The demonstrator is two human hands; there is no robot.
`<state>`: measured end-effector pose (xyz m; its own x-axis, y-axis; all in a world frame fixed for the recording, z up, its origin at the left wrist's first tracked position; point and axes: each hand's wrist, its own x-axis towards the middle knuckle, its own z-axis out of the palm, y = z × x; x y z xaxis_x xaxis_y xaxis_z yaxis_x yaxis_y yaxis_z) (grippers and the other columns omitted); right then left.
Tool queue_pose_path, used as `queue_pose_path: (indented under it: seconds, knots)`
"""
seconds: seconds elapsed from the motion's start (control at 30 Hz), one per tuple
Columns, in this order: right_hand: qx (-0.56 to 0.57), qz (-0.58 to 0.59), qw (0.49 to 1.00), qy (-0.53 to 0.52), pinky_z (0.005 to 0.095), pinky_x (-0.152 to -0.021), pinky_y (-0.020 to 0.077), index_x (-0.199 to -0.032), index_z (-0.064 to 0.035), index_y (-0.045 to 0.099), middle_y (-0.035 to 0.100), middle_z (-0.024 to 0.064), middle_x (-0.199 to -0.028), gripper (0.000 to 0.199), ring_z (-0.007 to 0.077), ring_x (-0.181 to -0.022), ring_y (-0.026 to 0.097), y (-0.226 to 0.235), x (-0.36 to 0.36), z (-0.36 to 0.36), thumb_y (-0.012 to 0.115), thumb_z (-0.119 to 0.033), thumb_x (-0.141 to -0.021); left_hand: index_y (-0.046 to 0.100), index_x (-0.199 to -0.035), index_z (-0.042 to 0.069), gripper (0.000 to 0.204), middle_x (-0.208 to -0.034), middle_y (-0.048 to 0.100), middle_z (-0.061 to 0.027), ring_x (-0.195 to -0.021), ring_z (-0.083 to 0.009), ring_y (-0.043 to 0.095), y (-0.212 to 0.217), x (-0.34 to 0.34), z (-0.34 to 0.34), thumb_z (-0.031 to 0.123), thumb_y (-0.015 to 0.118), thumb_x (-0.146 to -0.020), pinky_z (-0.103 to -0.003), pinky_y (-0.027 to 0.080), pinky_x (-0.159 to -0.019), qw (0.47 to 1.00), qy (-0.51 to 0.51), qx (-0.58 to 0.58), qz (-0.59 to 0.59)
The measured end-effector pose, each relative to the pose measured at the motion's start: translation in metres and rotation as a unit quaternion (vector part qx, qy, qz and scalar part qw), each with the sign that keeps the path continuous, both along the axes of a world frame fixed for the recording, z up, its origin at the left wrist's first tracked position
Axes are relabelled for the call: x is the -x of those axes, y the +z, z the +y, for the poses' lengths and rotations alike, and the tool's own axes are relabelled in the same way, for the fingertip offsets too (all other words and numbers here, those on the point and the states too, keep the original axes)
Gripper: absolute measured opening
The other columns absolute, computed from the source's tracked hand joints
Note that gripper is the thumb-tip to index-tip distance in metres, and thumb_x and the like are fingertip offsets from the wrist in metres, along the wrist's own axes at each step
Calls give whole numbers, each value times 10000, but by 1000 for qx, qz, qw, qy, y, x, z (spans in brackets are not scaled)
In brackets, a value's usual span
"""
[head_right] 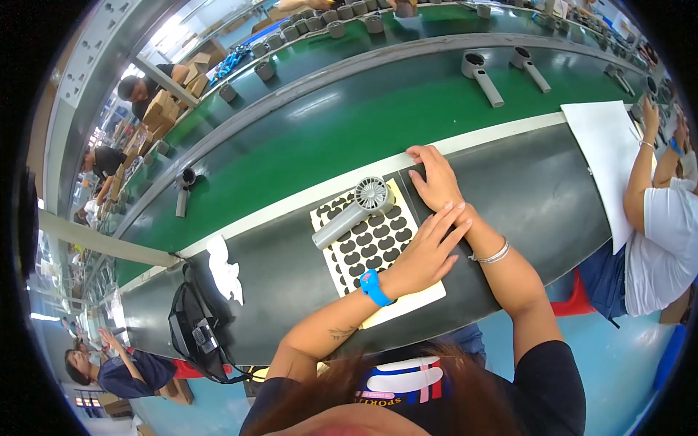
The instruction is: The person applies small circular stickers from a sticker sheet onto electronic components by hand.
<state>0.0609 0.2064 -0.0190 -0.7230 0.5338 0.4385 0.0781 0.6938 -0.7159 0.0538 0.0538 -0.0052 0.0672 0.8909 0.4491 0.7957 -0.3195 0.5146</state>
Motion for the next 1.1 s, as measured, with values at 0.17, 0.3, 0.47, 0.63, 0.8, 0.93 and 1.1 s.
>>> queue_pose_path:
  seconds: [0.17, 0.3, 0.47, 0.63, 0.8, 0.93, 1.1]
  knots:
    - [-2, 7, 1000, 5, 332, -821, 467, -1187, -66, 518, 586, 85, -1094, 414, 227, -975, 587, 3, 0, -1, 628, 3, -793, 336, -1393, 22, 714, -1471, 240, -215, -1330, -417, 294, 1, 0, 0, 26, 648, -750, -479, 333, -1064, 1000, 3, -7, -1]
    - [-8, 4, 1000, 13, 333, -831, 470, -1164, -56, 533, 577, 98, -1094, 380, 240, -970, 587, 4, -1, -1, 618, 5, -799, 343, -1388, 21, 711, -1462, 251, -214, -1325, -415, 302, 1, 1, 0, 23, 651, -747, -477, 340, -1062, 1000, 3, -18, -1]
    - [-34, 6, 999, 30, 332, -844, 471, -1140, -48, 549, 572, 103, -1097, 349, 246, -966, 587, 2, -1, 1, 609, 11, -802, 354, -1379, 19, 706, -1454, 263, -216, -1317, -416, 316, 2, 1, 0, 22, 658, -742, -476, 347, -1057, 1000, 5, -19, 6]
    - [-3, 9, 1000, 17, 330, -853, 470, -1142, -47, 562, 569, 109, -1100, 350, 248, -959, 588, 7, -2, -3, 605, 16, -801, 367, -1368, 13, 694, -1450, 271, -219, -1313, -416, 323, 2, 0, 0, 21, 661, -739, -475, 348, -1057, 1000, 5, -28, 7]
    - [-8, 8, 1000, 21, 332, -847, 473, -1142, -53, 568, 568, 106, -1102, 352, 248, -954, 588, 4, -1, -3, 606, 17, -800, 369, -1367, 13, 698, -1450, 272, -219, -1310, -416, 327, 2, 0, -2, 17, 664, -734, -475, 350, -1056, 1000, 7, -25, 6]
    - [-24, 11, 999, 22, 330, -830, 472, -1136, -62, 571, 569, 95, -1098, 346, 236, -954, 587, 4, -3, 0, 608, 18, -802, 369, -1368, 13, 699, -1450, 272, -219, -1303, -415, 335, 3, -1, 0, 12, 663, -733, -475, 353, -1052, 999, 1, -33, 1]
    - [32, 75, 997, 9, 276, -739, 474, -1077, -51, 597, 586, 74, -1059, 266, 170, -872, 600, 4, 2, -2, 613, 9, -818, 361, -1376, 17, 704, -1453, 271, -215, -1304, -411, 334, 4, 2, -2, 16, 660, -738, -471, 359, -1041, 1000, 3, -25, 10]
